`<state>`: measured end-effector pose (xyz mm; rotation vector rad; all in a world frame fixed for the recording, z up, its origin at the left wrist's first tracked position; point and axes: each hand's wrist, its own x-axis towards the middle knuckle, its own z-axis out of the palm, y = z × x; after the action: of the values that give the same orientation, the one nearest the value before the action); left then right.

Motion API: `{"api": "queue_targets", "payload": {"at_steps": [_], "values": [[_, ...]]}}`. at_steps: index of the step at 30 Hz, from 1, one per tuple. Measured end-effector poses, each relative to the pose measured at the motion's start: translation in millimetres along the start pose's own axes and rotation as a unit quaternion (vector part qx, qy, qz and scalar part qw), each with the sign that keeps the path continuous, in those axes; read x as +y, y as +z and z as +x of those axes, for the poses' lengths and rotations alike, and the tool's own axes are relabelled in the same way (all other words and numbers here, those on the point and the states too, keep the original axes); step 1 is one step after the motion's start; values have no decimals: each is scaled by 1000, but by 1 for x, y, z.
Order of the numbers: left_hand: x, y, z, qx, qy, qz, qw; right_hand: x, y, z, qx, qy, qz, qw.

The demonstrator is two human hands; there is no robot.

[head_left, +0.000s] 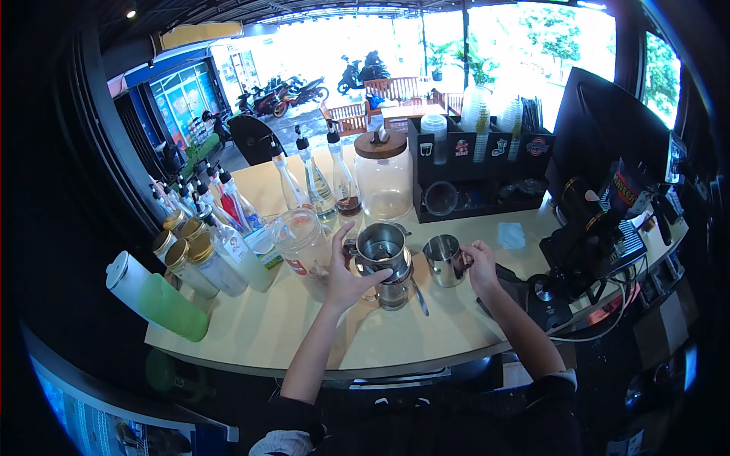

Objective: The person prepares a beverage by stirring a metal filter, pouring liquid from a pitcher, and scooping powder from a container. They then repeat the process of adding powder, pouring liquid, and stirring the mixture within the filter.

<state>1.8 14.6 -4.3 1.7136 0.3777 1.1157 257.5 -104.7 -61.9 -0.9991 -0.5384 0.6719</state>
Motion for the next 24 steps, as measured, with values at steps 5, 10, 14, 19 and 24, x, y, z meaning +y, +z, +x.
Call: {"api": "queue_targets", "payload": {"at_steps": [5,10,14,19,24], "values": [[0,3,1,-5,-10,-9,1000,9,-5,-3,-4,-1,19,1000],[-4,5,1,-12,-11,9,1000,21,-15,-6,-7,-20,25,999],[-4,5,-2,-19,-21,15,999,25,-22,-8,-7,-5,11,1000],[-6,6,-2,-29,-3,7,1000,27,-25,-11,2,-18,2,1000],[-3,5,-4,-45,12,33,998,25,-23,-13,9,-26,-12,1000]]}}
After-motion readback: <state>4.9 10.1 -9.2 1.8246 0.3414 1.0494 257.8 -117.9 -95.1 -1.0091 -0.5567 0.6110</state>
